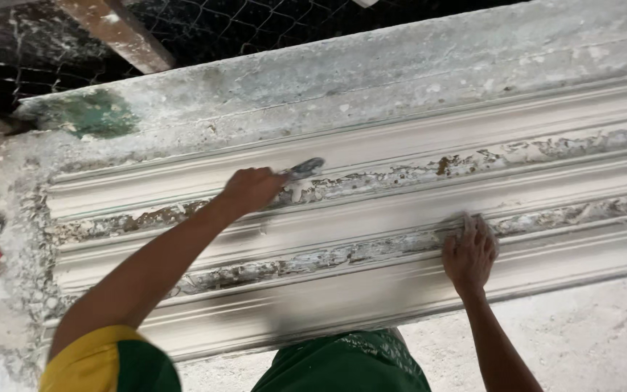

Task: The person uses a metal scraper to remove excess material from the grooves of several white decorative moldings laid on a workbench. The person repeatedly scrapes along the length of each molding, moving from one piece to the next.

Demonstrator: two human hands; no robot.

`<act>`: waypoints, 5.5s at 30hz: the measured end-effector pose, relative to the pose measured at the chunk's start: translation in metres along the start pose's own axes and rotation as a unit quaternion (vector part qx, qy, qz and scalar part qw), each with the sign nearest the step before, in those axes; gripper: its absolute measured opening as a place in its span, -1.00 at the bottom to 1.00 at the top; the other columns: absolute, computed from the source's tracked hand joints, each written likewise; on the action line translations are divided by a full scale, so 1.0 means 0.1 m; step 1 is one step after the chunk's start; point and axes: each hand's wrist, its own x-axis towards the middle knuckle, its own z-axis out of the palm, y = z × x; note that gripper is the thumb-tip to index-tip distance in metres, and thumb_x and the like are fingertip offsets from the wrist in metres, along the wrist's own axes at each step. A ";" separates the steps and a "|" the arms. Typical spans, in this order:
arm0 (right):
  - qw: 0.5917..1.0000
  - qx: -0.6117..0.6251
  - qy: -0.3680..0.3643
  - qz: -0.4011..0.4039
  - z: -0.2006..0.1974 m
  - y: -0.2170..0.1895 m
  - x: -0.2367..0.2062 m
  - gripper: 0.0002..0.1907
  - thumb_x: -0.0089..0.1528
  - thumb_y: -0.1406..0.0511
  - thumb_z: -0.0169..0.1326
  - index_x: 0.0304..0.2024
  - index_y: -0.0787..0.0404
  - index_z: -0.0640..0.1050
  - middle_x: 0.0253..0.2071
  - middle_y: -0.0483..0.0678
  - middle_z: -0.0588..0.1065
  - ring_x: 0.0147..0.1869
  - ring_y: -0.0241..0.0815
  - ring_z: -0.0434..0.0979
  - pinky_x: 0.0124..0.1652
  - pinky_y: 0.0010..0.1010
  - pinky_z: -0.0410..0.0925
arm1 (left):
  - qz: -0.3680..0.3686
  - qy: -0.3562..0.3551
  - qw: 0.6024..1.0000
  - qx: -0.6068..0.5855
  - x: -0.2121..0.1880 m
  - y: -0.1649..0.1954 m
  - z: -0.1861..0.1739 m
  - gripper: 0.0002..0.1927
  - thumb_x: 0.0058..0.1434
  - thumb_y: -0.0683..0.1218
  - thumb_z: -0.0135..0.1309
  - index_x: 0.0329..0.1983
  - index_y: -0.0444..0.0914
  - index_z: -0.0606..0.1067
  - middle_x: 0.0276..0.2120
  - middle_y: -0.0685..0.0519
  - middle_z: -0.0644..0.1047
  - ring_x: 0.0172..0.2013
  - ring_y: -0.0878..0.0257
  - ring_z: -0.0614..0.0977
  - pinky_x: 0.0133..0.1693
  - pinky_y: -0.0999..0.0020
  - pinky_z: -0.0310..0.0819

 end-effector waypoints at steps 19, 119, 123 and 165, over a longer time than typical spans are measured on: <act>0.998 -0.010 -0.050 0.038 -0.06 0.00 0.02 -0.21 0.25 0.02 0.00 0.52 0.04 0.23 0.54 0.19 0.14 0.55 0.31 0.12 0.45 0.24 -0.07 | 0.017 0.014 0.999 -0.028 0.22 0.28 -0.02 -0.48 0.26 -0.14 0.02 0.32 -0.01 0.43 -0.23 -0.11 0.61 -0.26 -0.03 0.68 -0.30 0.04 0.58; 0.998 0.022 0.035 -0.049 -1.22 3.99 1.85 -0.44 0.38 0.15 -0.05 0.36 0.31 0.35 0.36 0.34 0.25 0.45 0.40 0.23 0.35 0.20 0.17 | 0.003 0.015 1.000 0.015 3.27 4.26 -0.77 -0.64 0.33 -0.09 -0.03 0.19 -0.08 0.48 -0.29 -0.12 0.60 -0.30 -0.01 0.70 -0.33 0.05 0.61; 0.998 0.015 0.039 -0.045 -1.27 3.92 1.86 -0.44 0.37 0.16 -0.04 0.37 0.28 0.36 0.36 0.34 0.26 0.44 0.38 0.24 0.37 0.21 0.16 | 0.008 0.033 0.999 -0.021 3.82 4.76 -0.71 -0.74 0.35 -0.08 -0.04 0.04 -0.07 0.57 -0.22 -0.08 0.63 -0.21 0.03 0.71 -0.25 0.08 0.60; 0.984 0.020 -0.087 0.157 -1.42 6.80 3.13 -0.22 0.44 -0.02 -0.45 0.51 0.42 0.00 0.56 0.37 -0.07 0.64 0.37 -0.20 0.43 0.35 -0.31 | -0.050 0.009 0.998 0.021 4.75 5.84 -0.66 -0.60 0.33 -0.03 -0.04 0.23 0.03 0.47 -0.32 -0.09 0.60 -0.41 0.03 0.68 -0.46 0.06 0.56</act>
